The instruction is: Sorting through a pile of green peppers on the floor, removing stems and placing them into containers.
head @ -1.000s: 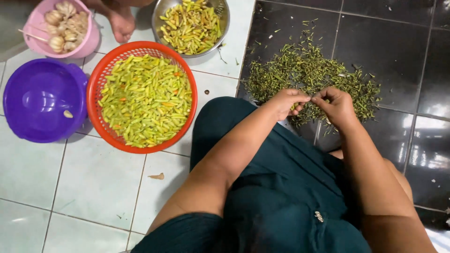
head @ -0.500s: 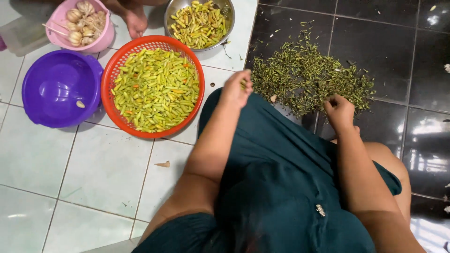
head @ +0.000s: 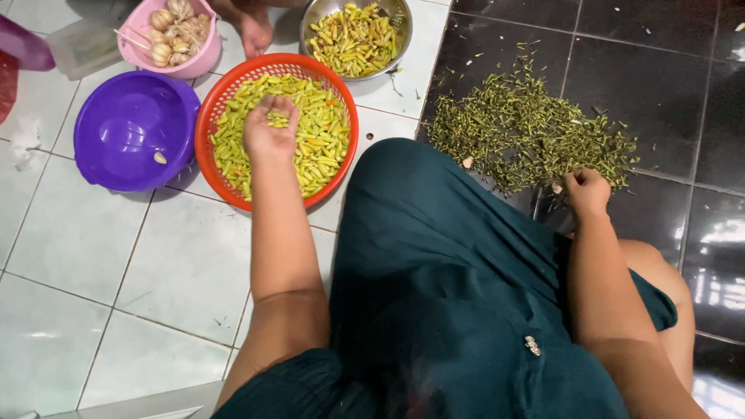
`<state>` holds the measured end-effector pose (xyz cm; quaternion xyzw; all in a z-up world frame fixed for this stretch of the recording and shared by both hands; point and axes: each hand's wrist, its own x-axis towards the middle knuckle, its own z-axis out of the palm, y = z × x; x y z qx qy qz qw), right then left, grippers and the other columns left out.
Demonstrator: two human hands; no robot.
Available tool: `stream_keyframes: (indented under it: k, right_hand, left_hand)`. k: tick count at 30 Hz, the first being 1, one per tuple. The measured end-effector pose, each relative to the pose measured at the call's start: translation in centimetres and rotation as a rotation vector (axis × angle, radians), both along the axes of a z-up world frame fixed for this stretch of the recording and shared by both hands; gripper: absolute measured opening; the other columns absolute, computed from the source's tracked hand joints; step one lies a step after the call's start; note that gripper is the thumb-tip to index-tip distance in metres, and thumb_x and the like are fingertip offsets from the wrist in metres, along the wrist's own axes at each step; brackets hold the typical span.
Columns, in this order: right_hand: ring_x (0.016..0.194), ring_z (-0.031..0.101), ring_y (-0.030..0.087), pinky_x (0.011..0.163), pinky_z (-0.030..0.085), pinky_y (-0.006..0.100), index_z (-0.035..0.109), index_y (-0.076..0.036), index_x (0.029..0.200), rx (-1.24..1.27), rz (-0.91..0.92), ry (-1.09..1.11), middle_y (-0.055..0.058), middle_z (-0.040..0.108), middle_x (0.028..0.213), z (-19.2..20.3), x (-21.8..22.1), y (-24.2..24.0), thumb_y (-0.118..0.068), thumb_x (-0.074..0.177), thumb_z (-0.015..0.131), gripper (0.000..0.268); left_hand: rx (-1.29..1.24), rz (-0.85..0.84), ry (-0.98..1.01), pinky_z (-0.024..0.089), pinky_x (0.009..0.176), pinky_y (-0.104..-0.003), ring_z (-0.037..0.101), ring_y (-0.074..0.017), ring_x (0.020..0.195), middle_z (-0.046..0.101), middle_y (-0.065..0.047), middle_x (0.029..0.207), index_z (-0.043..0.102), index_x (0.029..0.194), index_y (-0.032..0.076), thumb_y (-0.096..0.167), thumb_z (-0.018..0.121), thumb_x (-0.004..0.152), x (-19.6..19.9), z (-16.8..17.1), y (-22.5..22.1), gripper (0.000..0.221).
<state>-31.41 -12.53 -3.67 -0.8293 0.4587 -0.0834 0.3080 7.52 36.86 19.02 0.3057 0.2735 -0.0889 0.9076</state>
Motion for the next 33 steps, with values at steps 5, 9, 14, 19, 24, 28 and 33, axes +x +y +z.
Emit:
stream_keyframes:
  k: [5, 9, 14, 19, 24, 28, 33]
  right_hand:
    - [0.091, 0.069, 0.045, 0.079, 0.053, 0.052, 0.076, -0.006, 0.100, -0.209, 0.069, -0.070, 0.020, 0.071, 0.084, -2.8, -1.0, -0.9, -0.029, 0.099, 0.076, 0.023]
    - [0.088, 0.070, 0.043, 0.079, 0.053, 0.051, 0.076, -0.006, 0.097, -0.213, 0.032, -0.028, 0.016, 0.072, 0.081, -4.6, -0.9, -1.8, -0.027, 0.101, 0.073, 0.022]
    - [0.095, 0.067, 0.042, 0.079, 0.055, 0.056, 0.072, -0.006, 0.100, -0.282, -0.007, -0.033, 0.016, 0.069, 0.086, -5.9, 0.7, -2.7, -0.022, 0.092, 0.079, 0.019]
    - [0.107, 0.062, 0.035, 0.084, 0.056, 0.054, 0.075, -0.016, 0.099, -0.418, 0.093, 0.133, 0.007, 0.065, 0.093, -4.9, 3.5, -1.3, -0.031, 0.091, 0.078, 0.017]
    - [0.124, 0.049, 0.024, 0.097, 0.043, 0.048, 0.073, -0.026, 0.102, -0.516, 0.264, 0.154, -0.002, 0.059, 0.111, -5.0, 6.5, 0.1, -0.035, 0.088, 0.077, 0.017]
    - [0.125, 0.046, 0.025, 0.098, 0.039, 0.048, 0.074, -0.024, 0.101, -0.568, 0.280, 0.148, -0.001, 0.060, 0.111, -6.0, 8.4, 0.1, -0.030, 0.084, 0.080, 0.019]
    - [0.126, 0.045, 0.025, 0.096, 0.038, 0.046, 0.072, -0.023, 0.097, -0.669, 0.351, 0.123, -0.001, 0.058, 0.111, -7.1, 9.3, -0.6, -0.032, 0.079, 0.082, 0.022]
  left_hand:
    - [0.158, -0.242, -0.248, -0.009, 0.124, -0.063, 0.015, -0.0329, 0.154, 0.033, -0.010, 0.163, 0.057, 0.149, 0.020, 0.054, 0.057, 0.103, 11.0, -11.9, 6.0, 0.057]
    - [0.165, -0.194, -0.319, -0.005, 0.127, -0.066, 0.005, -0.0404, 0.160, 0.017, -0.015, 0.170, 0.048, 0.156, 0.020, 0.056, 0.067, 0.101, 11.9, -9.6, 6.9, 0.069]
    - [0.276, -0.065, -0.411, 0.006, 0.122, -0.070, 0.039, -0.0408, 0.149, 0.051, -0.015, 0.154, 0.071, 0.137, 0.015, 0.042, 0.082, 0.096, 7.1, -11.0, 4.0, 0.051]
    - [0.556, -0.188, -0.421, 0.010, 0.121, -0.067, 0.042, -0.0298, 0.147, 0.060, -0.004, 0.145, 0.072, 0.131, 0.019, 0.037, 0.077, 0.099, -2.6, -6.4, -8.5, 0.037]
    - [0.517, -0.678, -0.508, 0.036, 0.111, -0.055, 0.053, -0.0324, 0.136, 0.066, -0.016, 0.133, 0.068, 0.122, 0.009, 0.021, 0.060, 0.103, -10.8, -10.3, -22.0, 0.023]
    - [0.668, -0.943, -0.395, 0.053, 0.097, -0.045, 0.071, -0.0224, 0.116, 0.075, -0.007, 0.119, 0.072, 0.114, 0.013, 0.024, 0.062, 0.104, -10.5, -14.5, -26.9, 0.018]
    - [0.634, -0.833, -0.248, 0.049, 0.095, -0.048, 0.071, -0.0221, 0.103, 0.072, -0.008, 0.112, 0.065, 0.122, 0.009, 0.029, 0.060, 0.104, -5.9, -18.7, -28.6, 0.028]
